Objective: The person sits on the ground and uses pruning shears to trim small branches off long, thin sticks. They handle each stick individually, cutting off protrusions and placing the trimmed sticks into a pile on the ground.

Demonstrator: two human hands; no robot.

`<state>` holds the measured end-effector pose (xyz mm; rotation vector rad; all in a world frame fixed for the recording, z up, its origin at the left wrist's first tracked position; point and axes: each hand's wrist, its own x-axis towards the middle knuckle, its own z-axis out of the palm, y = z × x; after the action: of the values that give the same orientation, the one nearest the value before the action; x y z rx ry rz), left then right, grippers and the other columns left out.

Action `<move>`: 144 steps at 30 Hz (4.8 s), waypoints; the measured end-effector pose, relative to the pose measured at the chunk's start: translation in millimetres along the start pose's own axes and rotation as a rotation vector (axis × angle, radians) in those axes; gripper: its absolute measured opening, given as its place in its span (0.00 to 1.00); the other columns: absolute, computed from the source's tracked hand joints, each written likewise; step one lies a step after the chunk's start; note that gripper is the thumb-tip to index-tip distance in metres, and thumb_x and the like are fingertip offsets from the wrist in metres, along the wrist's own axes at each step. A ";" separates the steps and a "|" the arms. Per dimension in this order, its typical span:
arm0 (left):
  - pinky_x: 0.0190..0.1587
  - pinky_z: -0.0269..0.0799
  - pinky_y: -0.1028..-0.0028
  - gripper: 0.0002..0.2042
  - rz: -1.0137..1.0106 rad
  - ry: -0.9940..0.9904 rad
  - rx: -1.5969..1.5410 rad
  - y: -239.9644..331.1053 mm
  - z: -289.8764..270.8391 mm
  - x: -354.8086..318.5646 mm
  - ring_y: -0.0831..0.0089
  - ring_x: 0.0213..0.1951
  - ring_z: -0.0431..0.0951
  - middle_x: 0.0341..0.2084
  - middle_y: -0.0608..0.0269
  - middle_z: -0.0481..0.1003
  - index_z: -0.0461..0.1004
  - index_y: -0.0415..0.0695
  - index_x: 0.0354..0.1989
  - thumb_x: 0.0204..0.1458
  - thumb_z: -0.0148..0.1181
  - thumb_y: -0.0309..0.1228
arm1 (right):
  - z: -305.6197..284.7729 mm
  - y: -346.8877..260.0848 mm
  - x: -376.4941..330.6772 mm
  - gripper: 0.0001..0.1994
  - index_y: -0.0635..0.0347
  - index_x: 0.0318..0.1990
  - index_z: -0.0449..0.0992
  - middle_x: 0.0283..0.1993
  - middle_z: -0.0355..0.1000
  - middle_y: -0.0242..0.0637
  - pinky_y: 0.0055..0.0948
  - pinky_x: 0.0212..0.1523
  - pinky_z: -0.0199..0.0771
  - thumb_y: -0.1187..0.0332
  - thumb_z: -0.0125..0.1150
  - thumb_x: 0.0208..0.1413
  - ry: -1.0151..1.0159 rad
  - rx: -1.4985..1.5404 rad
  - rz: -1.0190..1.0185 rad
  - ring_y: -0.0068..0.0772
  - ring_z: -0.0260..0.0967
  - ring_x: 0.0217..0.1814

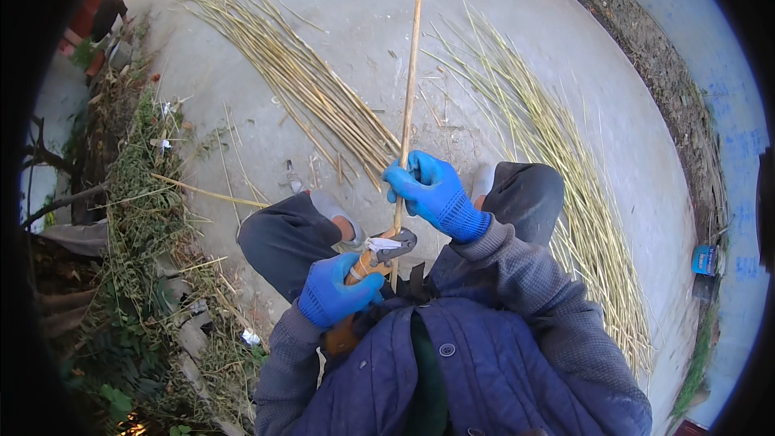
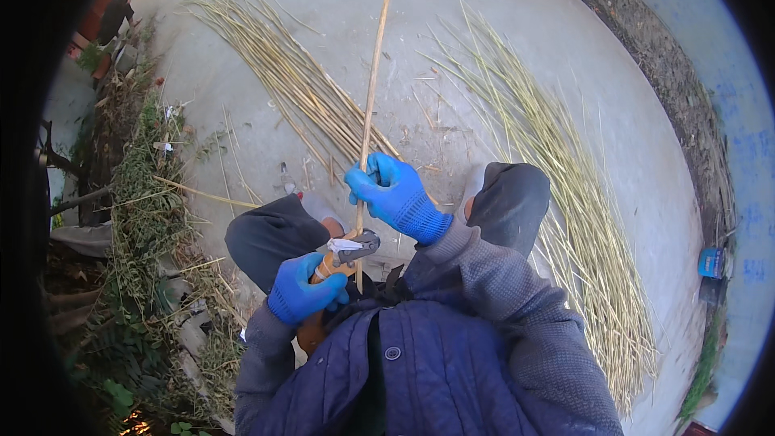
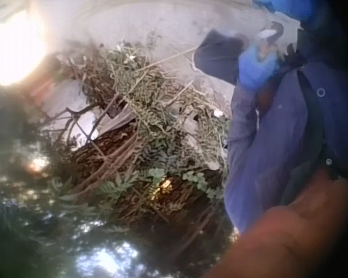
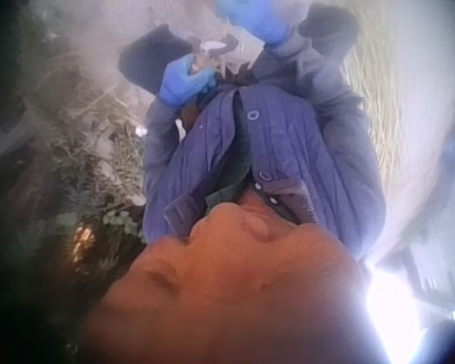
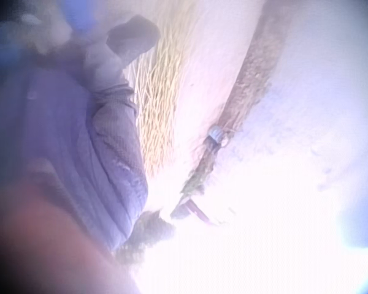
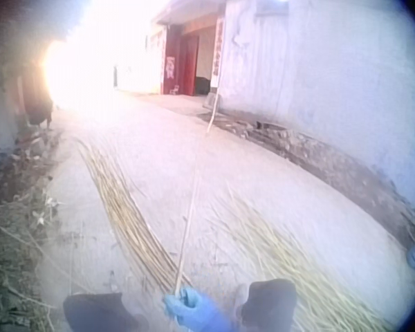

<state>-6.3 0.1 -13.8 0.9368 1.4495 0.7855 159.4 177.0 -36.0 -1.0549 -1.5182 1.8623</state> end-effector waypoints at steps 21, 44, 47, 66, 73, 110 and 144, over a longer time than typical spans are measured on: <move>0.31 0.77 0.73 0.14 -0.108 -0.029 0.077 7.7 -32.2 -14.9 0.75 0.26 0.81 0.26 0.58 0.81 0.75 0.35 0.43 0.54 0.63 0.32 | -22.8 -48.4 44.0 0.13 0.66 0.41 0.77 0.31 0.77 0.36 0.21 0.29 0.75 0.62 0.59 0.63 -0.167 0.066 -0.196 0.21 0.74 0.29; 0.34 0.77 0.70 0.14 -0.003 -0.057 0.153 -1.7 -13.9 -17.7 0.69 0.29 0.84 0.24 0.56 0.81 0.76 0.36 0.39 0.52 0.65 0.36 | -15.0 -61.3 46.5 0.14 0.66 0.43 0.77 0.30 0.77 0.37 0.21 0.30 0.79 0.62 0.59 0.63 0.035 0.063 -0.183 0.23 0.76 0.29; 0.34 0.77 0.71 0.14 0.017 -0.047 0.160 -0.8 -14.6 -19.2 0.70 0.29 0.84 0.24 0.57 0.81 0.75 0.36 0.39 0.53 0.65 0.36 | -17.2 -58.6 47.0 0.14 0.66 0.43 0.77 0.31 0.77 0.38 0.21 0.29 0.79 0.61 0.59 0.63 0.031 0.038 -0.189 0.23 0.76 0.29; 0.32 0.75 0.67 0.17 0.185 0.022 0.299 -1.6 -15.6 -2.9 0.61 0.29 0.83 0.25 0.49 0.78 0.78 0.37 0.37 0.48 0.68 0.39 | 6.8 -20.3 -6.1 0.11 0.64 0.40 0.76 0.30 0.77 0.37 0.19 0.24 0.72 0.63 0.61 0.62 -0.034 0.013 -0.005 0.18 0.74 0.28; 0.30 0.75 0.65 0.16 0.218 -0.006 0.384 -16.2 10.7 -5.0 0.58 0.27 0.82 0.24 0.48 0.78 0.77 0.38 0.35 0.48 0.68 0.40 | -10.7 -8.1 -30.3 0.16 0.67 0.50 0.73 0.39 0.78 0.40 0.24 0.41 0.77 0.62 0.58 0.64 -0.081 -0.017 0.065 0.21 0.76 0.38; 0.33 0.78 0.70 0.15 0.052 -0.159 -0.509 41.2 22.3 124.6 0.68 0.28 0.79 0.29 0.55 0.78 0.72 0.33 0.49 0.61 0.56 0.34 | -33.2 22.4 -14.2 0.10 0.61 0.45 0.71 0.23 0.72 0.43 0.35 0.25 0.73 0.66 0.57 0.60 0.272 -0.623 -0.530 0.42 0.74 0.23; 0.46 0.74 0.70 0.27 0.169 0.311 -0.552 35.5 -139.2 220.2 0.68 0.45 0.77 0.47 0.56 0.76 0.69 0.36 0.59 0.55 0.63 0.41 | -123.6 4.3 -172.0 0.10 0.59 0.46 0.77 0.25 0.74 0.46 0.38 0.27 0.75 0.70 0.60 0.58 -0.101 -0.707 -0.108 0.46 0.75 0.25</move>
<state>-140.4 219.3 -69.3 0.5279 1.3140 1.4194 358.7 111.0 -6.6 -1.1390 -2.3282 1.3316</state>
